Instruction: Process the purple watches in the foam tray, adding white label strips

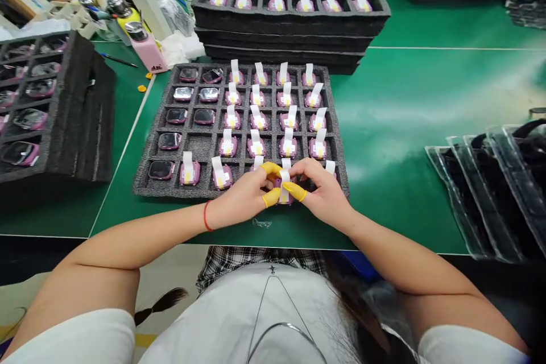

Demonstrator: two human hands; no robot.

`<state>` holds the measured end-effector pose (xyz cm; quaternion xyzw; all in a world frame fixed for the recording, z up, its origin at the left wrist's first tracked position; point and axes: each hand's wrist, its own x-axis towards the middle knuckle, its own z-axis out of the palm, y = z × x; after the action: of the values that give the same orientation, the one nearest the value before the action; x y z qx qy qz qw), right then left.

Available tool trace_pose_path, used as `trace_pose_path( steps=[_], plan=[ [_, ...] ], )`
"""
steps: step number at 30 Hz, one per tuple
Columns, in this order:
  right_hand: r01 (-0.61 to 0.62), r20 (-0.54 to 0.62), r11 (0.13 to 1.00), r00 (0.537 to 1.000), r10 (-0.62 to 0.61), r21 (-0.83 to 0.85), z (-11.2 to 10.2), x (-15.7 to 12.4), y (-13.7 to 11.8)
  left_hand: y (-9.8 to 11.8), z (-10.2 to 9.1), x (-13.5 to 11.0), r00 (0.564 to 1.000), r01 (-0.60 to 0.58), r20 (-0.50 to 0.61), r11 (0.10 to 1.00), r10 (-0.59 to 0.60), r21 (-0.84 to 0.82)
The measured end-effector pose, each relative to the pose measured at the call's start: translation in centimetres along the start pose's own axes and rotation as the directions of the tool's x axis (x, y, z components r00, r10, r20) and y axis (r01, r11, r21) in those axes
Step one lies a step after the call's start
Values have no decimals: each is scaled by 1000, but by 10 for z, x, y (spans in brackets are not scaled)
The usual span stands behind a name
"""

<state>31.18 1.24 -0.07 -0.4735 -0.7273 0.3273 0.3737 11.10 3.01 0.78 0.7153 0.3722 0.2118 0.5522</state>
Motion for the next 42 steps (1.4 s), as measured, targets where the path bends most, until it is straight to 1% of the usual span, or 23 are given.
trace_pose_path(
  steps=[2,3,5,7,9,11,14,16,19,21,23,26,29,31,32,33,34,35,37,38,42],
  plan=[
    [-8,-15,1000,1000,8,5,0,0,0,-3,11,0,1000,-1,-12,1000,1,25],
    [4,-22,1000,1000,-3,8,0,0,0,-4,12,0,999,-30,-27,997,32,66],
    [61,-29,998,998,-60,15,0,0,-1,-6,9,-1,990,-128,-42,977,137,169],
    [134,-28,991,991,-133,30,0,-1,-1,-7,5,-1,969,-228,-33,941,243,250],
    [195,-2,978,981,-195,74,0,-1,-1,-8,4,-1,956,-274,-31,922,293,274],
    [258,41,961,964,-263,98,0,0,0,-9,3,0,958,-259,-54,929,283,264],
    [363,137,932,922,-363,27,-3,2,1,-9,2,0,981,-166,-72,968,182,191],
    [408,199,913,897,-393,-34,-6,2,1,-9,-1,0,989,-124,-68,983,134,132],
    [438,248,897,878,-410,-66,-11,3,0,-9,-4,0,989,-121,-76,988,129,100],
    [422,269,905,879,-394,-51,-14,3,-2,-10,-4,0,983,-153,-86,980,165,125],
    [383,291,924,886,-362,-17,-16,4,-3,-11,-3,-1,970,-211,-85,964,227,163],
    [316,304,949,904,-300,-3,-16,4,-3,-12,-2,-2,960,-255,-61,942,274,218],
    [240,270,970,937,-224,-29,-12,2,-2,-14,0,-3,960,-247,-62,931,272,267],
    [174,243,984,956,-164,-20,-9,0,-2,-15,0,-3,950,-275,-70,919,305,283],
    [154,231,988,962,-147,-11,-7,-1,-2,-15,1,-3,943,-295,-71,913,326,282],
    [159,220,987,963,-153,-6,-6,-2,-3,-16,1,-3,936,-313,-74,907,345,281],
    [194,205,981,960,-188,-9,-6,-2,-3,-15,1,-3,931,-325,-76,904,358,277],
    [254,186,967,951,-245,-22,-5,-2,-3,-15,1,-3,929,-330,-79,905,362,271],
    [389,152,918,915,-375,-75,-5,0,-3,-14,1,-2,934,-318,-77,911,348,262],
    [437,142,894,895,-422,-103,-6,1,-3,-14,1,-2,940,-307,-72,916,335,257],
    [509,151,850,859,-490,-134,-7,3,-1,-14,-2,-2,958,-258,-64,939,278,226]
  ],
)
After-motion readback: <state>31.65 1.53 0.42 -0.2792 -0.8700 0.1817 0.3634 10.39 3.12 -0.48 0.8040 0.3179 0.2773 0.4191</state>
